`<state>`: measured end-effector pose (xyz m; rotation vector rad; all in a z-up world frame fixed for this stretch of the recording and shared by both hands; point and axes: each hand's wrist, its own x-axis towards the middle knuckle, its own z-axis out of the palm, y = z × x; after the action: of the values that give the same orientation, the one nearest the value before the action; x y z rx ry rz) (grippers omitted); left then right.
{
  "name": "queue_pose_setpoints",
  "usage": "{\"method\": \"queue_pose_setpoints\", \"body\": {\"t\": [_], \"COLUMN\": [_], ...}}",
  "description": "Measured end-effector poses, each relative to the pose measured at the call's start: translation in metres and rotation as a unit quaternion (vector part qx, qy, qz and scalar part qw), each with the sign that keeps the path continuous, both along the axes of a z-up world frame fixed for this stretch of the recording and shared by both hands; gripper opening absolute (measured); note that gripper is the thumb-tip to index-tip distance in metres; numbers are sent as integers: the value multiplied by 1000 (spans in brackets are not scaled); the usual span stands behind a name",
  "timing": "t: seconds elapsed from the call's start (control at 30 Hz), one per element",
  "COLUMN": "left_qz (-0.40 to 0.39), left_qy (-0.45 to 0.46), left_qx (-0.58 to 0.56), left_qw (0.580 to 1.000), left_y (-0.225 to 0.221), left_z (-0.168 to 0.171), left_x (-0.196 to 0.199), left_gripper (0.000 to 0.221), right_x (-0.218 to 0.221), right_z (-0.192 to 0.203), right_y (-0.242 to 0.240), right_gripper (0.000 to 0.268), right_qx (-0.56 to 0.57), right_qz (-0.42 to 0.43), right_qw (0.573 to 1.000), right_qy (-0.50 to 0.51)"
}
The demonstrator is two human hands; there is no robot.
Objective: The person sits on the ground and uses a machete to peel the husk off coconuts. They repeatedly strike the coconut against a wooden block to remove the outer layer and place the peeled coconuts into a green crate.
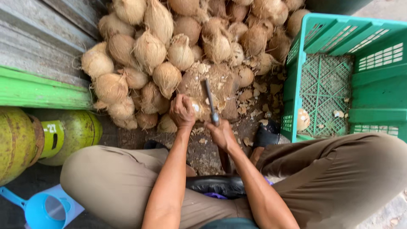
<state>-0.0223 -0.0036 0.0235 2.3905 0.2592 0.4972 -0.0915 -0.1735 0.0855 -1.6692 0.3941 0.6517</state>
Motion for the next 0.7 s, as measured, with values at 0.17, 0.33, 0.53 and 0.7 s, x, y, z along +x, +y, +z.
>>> {"method": "queue_pose_setpoints", "body": {"t": [0.17, 0.33, 0.53, 0.7], "left_qz": [-1, -9, -30, -35], "left_qy": [9, -2, 27, 21], "left_qx": [-5, 14, 9, -2], "left_qw": [1000, 1000, 999, 999], "left_y": [-1, -4, 11, 12], "left_z": [8, 5, -15, -10], "left_x": [9, 9, 4, 9], "left_gripper": [28, 28, 28, 29], "right_x": [3, -2, 4, 1], "right_z": [1, 4, 25, 5], "right_y": [8, 6, -9, 0], "right_gripper": [23, 27, 25, 29], "right_qx": [-21, -15, 44, 76], "right_qz": [-25, 69, 46, -57], "right_qw": [997, 997, 996, 988], "right_qy": [-71, 44, 63, -122]}}
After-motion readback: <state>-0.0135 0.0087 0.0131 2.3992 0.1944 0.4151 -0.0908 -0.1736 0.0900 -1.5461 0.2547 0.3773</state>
